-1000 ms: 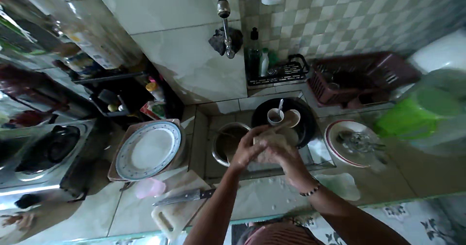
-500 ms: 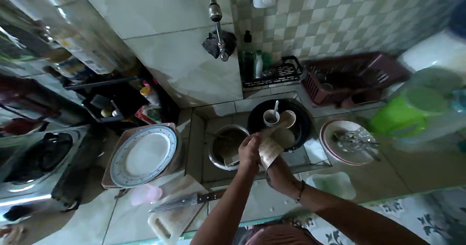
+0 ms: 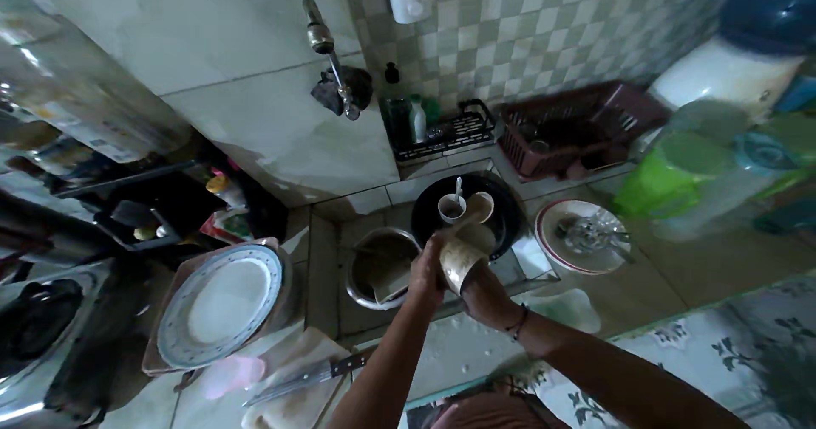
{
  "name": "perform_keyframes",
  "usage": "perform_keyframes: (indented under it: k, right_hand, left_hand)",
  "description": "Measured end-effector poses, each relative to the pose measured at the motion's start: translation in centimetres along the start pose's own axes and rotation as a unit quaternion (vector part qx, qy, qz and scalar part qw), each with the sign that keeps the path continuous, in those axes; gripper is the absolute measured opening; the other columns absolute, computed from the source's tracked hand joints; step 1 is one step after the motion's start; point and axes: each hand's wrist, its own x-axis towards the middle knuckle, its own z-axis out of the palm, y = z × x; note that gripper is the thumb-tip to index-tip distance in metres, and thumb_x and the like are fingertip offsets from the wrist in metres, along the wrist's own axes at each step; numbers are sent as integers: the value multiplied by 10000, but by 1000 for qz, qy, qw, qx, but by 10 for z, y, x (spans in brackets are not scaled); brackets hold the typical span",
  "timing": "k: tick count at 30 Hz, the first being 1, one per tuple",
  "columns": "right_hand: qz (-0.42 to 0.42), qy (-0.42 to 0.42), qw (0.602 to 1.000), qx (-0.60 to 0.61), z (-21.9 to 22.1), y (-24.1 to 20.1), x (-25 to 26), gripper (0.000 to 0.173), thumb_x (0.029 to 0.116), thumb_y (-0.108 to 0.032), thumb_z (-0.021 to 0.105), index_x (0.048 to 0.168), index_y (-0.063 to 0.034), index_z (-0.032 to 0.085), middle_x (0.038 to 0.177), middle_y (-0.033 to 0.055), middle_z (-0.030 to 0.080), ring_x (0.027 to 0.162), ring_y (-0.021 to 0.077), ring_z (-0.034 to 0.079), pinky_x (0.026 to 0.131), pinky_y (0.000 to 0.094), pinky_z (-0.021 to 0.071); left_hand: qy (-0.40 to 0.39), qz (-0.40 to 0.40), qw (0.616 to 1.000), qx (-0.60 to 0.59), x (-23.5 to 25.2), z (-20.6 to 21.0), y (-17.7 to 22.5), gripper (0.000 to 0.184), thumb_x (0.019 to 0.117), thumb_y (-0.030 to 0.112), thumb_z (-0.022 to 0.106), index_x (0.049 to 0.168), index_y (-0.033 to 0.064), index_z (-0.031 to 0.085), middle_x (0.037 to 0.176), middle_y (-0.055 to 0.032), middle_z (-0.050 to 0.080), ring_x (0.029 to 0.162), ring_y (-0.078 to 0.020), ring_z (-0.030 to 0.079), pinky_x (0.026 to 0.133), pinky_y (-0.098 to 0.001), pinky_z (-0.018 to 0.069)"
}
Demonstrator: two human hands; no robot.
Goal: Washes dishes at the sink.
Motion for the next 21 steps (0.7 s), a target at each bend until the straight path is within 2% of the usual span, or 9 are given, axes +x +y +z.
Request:
perform_keyframes:
  k: [4, 5, 6, 8, 11, 14, 16, 18, 21]
  right_hand:
    - [134, 32, 971, 193, -20, 1, 13, 451, 916, -271, 733, 1178, 92, 683, 1176, 252, 703, 1155, 366, 668, 1032, 496, 518]
    - [195, 28, 950, 243, -26, -2, 17, 479, 934, -304, 720, 1205, 88, 670, 1177, 234, 704, 1153, 326, 669, 1038, 469, 515]
    - [266, 17, 917, 298, -33, -3, 22, 483, 966, -325, 687, 1236, 74, 656, 1183, 213, 699, 1154, 282, 664, 1041, 442, 510]
    - [400, 28, 811, 425, -44, -3, 31, 415, 1035, -289, 602, 1274, 48, 636, 1198, 184, 688, 1132, 212, 655, 1020, 382, 517]
    - [544, 53, 624, 559, -57, -3, 37, 428, 1092, -352, 488, 1326, -4, 574, 1203, 168, 653, 1068, 232, 658, 893, 416, 567]
    - [572, 87, 526, 623, -64, -4, 38, 440, 1097, -358, 467, 1398, -41, 512, 1272, 160, 636, 1116, 244, 657, 916, 427, 571]
    - [544, 95, 538, 637, -66, -2, 32, 418, 1100, -324, 463, 1399, -37, 511, 1301, 143, 626, 1171, 212, 632, 980, 398, 542]
    - [488, 72, 605, 625, -62, 3, 19, 333, 1054, -179, 497, 1331, 2, 527, 1204, 138, 626, 1097, 182, 623, 940, 355, 537]
    - [313, -76, 840, 437, -59, 23, -4, 496, 887, -142, 676, 1320, 70, 558, 1258, 163, 644, 1193, 165, 609, 1039, 318, 492]
  left_hand:
    - [-37, -13, 965, 261, 10, -10, 7, 691, 1064, 616, 302, 1205, 30, 640, 907, -126, 704, 702, -194, 673, 582, -355, 563]
    - [-51, 13, 955, 293, 10, -10, 4, 631, 1080, 563, 322, 1243, 37, 629, 948, -103, 700, 728, -150, 655, 602, -319, 544]
    - [-74, 49, 954, 288, 10, -9, 1, 536, 1098, 454, 377, 1352, 23, 571, 1094, -113, 683, 856, -131, 649, 710, -307, 547]
    - [-128, 137, 959, 213, 13, -4, -12, 515, 1043, 235, 475, 1494, -3, 409, 1348, -145, 590, 1107, -139, 630, 933, -310, 548]
    - [-128, 213, 961, 119, 20, 4, -37, 570, 901, 161, 607, 1417, -44, 482, 1315, -152, 617, 1113, -181, 654, 953, -362, 573]
    - [-138, 160, 977, 29, 28, 7, -48, 466, 994, 201, 452, 1392, -35, 507, 1251, -143, 656, 1098, -196, 665, 940, -387, 575]
    - [-146, 92, 985, -14, 29, 17, -47, 418, 1078, 214, 304, 1376, 6, 511, 1210, -111, 667, 1085, -177, 662, 928, -368, 567]
    - [-151, 28, 987, -41, 29, 27, -42, 382, 1091, 227, 298, 1296, 29, 551, 1099, -89, 688, 1003, -167, 678, 872, -357, 583]
    - [-155, -56, 985, -57, 31, 42, -32, 375, 1096, 265, 297, 1141, 59, 608, 951, -88, 710, 872, -178, 702, 770, -364, 607]
